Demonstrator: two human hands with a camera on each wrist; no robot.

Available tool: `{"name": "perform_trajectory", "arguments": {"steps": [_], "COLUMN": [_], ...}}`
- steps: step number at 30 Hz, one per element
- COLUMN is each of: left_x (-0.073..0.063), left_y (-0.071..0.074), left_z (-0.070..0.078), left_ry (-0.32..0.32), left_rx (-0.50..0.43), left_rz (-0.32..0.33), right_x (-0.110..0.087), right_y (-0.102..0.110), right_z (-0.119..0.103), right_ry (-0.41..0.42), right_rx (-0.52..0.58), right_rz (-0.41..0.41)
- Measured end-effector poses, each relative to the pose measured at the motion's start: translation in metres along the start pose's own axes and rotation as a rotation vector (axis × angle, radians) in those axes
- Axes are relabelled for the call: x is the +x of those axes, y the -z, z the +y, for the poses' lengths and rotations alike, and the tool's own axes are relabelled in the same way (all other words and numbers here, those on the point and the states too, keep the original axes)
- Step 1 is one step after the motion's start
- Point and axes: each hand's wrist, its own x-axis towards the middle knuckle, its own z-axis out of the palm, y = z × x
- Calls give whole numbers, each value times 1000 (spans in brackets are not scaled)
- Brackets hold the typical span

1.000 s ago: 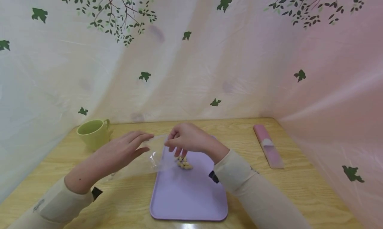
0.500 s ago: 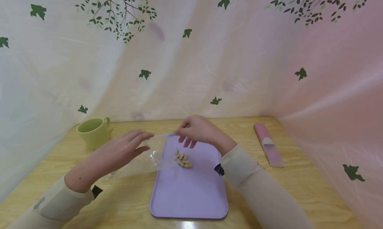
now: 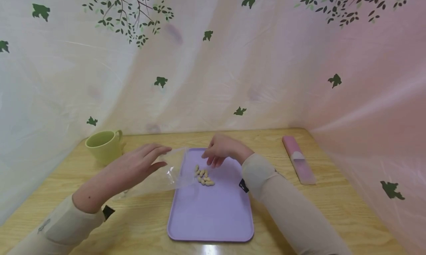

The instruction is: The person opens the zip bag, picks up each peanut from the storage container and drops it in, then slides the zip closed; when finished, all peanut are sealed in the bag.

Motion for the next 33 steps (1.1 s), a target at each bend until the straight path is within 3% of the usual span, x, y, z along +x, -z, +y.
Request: {"name": "perform_trajectory", "arguments": {"steps": [9, 20, 33], "left_x": [-1, -2, -2], "left_y": [-1, -3, -3], "left_z": [-1, -2, -1], "left_ry": [-11, -39, -36], "left_rx": [-7, 4, 10], "left_rz": [15, 53, 34], "right_x": [14, 21, 18], "right_y": [-14, -26, -28], "right_z": [4, 3, 4], "right_ry": [-103, -123, -109], "right_rx": [-202, -195, -175], "right_rz": [-103, -136, -124]}}
